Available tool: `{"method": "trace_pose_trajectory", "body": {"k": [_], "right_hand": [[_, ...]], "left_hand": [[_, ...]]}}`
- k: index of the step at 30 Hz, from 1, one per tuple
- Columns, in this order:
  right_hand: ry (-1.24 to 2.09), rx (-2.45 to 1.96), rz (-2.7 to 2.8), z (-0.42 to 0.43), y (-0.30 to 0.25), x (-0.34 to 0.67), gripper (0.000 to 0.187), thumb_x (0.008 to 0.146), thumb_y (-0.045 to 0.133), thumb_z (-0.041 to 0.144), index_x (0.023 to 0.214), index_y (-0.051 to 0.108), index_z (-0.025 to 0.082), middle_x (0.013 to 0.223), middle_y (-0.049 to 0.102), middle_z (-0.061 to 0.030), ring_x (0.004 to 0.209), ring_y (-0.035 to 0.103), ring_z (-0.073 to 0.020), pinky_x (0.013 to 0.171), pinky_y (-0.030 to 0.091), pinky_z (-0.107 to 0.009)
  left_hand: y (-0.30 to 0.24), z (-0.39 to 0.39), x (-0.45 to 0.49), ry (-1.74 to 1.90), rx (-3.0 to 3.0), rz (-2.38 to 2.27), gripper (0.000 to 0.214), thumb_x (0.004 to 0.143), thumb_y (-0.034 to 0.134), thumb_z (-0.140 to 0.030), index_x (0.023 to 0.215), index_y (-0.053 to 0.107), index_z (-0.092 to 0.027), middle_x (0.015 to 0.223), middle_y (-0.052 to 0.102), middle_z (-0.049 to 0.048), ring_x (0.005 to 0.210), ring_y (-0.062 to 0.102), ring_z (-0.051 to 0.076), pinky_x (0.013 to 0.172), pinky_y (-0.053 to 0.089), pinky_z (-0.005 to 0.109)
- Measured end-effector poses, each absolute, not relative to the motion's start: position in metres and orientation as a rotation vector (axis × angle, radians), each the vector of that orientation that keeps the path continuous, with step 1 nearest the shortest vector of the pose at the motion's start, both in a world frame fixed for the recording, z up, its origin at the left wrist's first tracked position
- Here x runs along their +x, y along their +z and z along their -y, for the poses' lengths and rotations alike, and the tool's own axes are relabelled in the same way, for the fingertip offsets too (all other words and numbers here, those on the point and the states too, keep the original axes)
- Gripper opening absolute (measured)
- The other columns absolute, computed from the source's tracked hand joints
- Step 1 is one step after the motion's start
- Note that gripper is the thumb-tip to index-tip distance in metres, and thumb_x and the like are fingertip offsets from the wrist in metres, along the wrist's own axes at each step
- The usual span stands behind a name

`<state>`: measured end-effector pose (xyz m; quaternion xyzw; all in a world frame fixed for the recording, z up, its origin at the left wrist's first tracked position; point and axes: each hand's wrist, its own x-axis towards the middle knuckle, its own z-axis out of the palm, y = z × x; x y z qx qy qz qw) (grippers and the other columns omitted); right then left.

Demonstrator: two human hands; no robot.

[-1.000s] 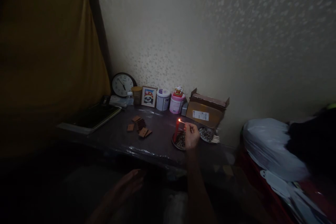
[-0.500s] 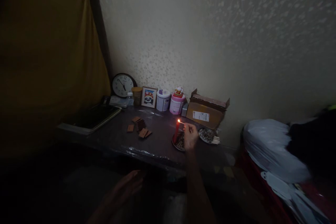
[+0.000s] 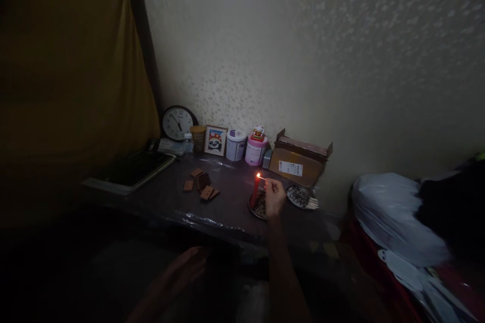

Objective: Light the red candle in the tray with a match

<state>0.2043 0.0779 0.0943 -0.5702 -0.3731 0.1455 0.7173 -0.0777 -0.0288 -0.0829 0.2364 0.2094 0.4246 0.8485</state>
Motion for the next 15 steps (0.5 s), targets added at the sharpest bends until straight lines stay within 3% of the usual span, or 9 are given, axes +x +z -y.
{"method": "trace_pose_trajectory", "body": {"k": [10, 15], "right_hand": [[0.307, -1.275, 0.831, -0.08, 0.091, 0.206, 0.024, 0.064, 0.062, 0.039, 0.071, 0.064, 0.016, 0.067, 0.066, -0.0021, 0.061, 0.062, -0.0169, 0.06, 0.047, -0.03], [0.3, -1.292, 0.82, -0.079, 0.093, 0.204, 0.024, 0.064, 0.061, 0.039, 0.071, 0.063, 0.016, 0.065, 0.064, -0.0012, 0.059, 0.061, -0.0166, 0.059, 0.046, -0.029]], "left_hand": [[-0.06, 0.033, -0.075, 0.886, 0.529, -0.462, 0.031, 0.077, 0.06, -0.036, 0.105, 0.066, -0.025, 0.125, 0.061, 0.0084, 0.12, 0.049, 0.029, 0.108, 0.021, 0.049], [-0.063, 0.037, -0.078, 0.907, 0.556, -0.426, 0.036, 0.073, 0.061, -0.036, 0.108, 0.064, -0.027, 0.13, 0.056, 0.0074, 0.129, 0.039, 0.03, 0.11, 0.017, 0.049]]}}
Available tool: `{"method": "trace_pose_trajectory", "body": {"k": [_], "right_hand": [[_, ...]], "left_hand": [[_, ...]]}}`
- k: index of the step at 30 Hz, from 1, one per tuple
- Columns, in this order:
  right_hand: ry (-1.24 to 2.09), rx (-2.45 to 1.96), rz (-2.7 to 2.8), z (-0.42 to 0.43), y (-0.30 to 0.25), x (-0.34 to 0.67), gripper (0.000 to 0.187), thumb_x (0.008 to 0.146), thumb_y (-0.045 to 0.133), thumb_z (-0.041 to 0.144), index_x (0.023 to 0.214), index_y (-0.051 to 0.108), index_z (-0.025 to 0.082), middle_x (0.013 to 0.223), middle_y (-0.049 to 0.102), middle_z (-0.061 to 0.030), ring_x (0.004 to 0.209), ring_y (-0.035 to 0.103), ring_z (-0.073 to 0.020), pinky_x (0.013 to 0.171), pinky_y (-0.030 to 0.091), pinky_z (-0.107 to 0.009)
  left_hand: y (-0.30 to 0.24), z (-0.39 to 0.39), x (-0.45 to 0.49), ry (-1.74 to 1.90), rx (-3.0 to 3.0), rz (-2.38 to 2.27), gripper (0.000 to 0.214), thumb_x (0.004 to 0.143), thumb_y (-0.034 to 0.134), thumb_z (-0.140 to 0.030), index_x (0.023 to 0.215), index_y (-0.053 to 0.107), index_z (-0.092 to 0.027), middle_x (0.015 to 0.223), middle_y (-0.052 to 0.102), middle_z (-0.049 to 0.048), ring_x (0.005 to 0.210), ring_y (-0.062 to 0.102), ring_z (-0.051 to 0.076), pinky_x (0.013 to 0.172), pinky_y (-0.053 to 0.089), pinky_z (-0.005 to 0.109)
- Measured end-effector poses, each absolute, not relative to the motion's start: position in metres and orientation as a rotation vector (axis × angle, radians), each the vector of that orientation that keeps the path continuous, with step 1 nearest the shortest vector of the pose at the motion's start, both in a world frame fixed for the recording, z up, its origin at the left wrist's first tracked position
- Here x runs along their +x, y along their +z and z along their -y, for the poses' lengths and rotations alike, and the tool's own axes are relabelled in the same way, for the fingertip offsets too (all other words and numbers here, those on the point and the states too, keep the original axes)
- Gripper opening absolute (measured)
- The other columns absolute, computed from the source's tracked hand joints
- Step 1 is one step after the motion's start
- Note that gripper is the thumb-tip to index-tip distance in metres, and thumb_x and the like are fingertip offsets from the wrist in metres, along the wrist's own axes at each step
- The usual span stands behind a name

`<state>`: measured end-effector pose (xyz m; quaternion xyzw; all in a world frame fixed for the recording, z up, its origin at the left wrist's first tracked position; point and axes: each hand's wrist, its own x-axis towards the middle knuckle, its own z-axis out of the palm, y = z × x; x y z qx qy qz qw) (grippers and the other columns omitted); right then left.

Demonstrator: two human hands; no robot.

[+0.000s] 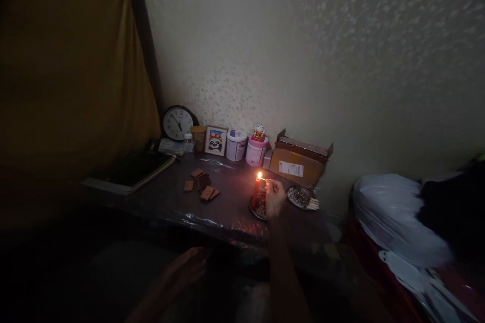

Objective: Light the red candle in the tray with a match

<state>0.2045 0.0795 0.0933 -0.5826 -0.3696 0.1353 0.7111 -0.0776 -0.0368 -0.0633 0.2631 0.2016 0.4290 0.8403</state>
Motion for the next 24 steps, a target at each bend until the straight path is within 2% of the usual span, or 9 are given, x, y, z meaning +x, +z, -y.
{"method": "trace_pose_trajectory", "body": {"k": [4, 14, 20, 24], "right_hand": [[0.3, -1.299, 0.817, -0.0782, 0.0951, 0.2036, 0.023, 0.065, 0.06, 0.038, 0.071, 0.062, 0.016, 0.065, 0.064, -0.0008, 0.06, 0.061, -0.0169, 0.059, 0.046, -0.028], [0.3, -1.271, 0.814, -0.0762, 0.0979, 0.2023, 0.023, 0.065, 0.062, 0.039, 0.072, 0.062, 0.017, 0.064, 0.062, 0.0, 0.059, 0.059, -0.0163, 0.059, 0.046, -0.029], [0.319, -1.199, 0.8, -0.0763, 0.0991, 0.203, 0.025, 0.063, 0.065, 0.039, 0.071, 0.061, 0.016, 0.066, 0.064, -0.0002, 0.058, 0.06, -0.015, 0.059, 0.047, -0.029], [0.354, -1.141, 0.784, -0.0725, 0.1036, 0.2048, 0.024, 0.061, 0.067, 0.037, 0.071, 0.061, 0.016, 0.064, 0.063, 0.0008, 0.058, 0.06, -0.0145, 0.059, 0.048, -0.03]], "left_hand": [[-0.0678, 0.0386, -0.0794, 0.927, 0.552, -0.427, 0.04, 0.073, 0.059, -0.038, 0.112, 0.062, -0.027, 0.133, 0.054, 0.0085, 0.131, 0.035, 0.032, 0.109, 0.017, 0.05], [-0.0645, 0.0388, -0.0797, 0.92, 0.557, -0.427, 0.035, 0.069, 0.064, -0.037, 0.103, 0.067, -0.029, 0.131, 0.055, 0.0073, 0.133, 0.029, 0.035, 0.11, 0.013, 0.051], [-0.0663, 0.0391, -0.0802, 0.916, 0.562, -0.424, 0.034, 0.069, 0.065, -0.039, 0.101, 0.068, -0.03, 0.131, 0.056, 0.0067, 0.13, 0.035, 0.035, 0.11, 0.015, 0.051], [-0.0633, 0.0341, -0.0766, 0.888, 0.545, -0.453, 0.032, 0.074, 0.061, -0.037, 0.104, 0.067, -0.025, 0.129, 0.058, 0.0092, 0.122, 0.046, 0.032, 0.108, 0.019, 0.049]]}}
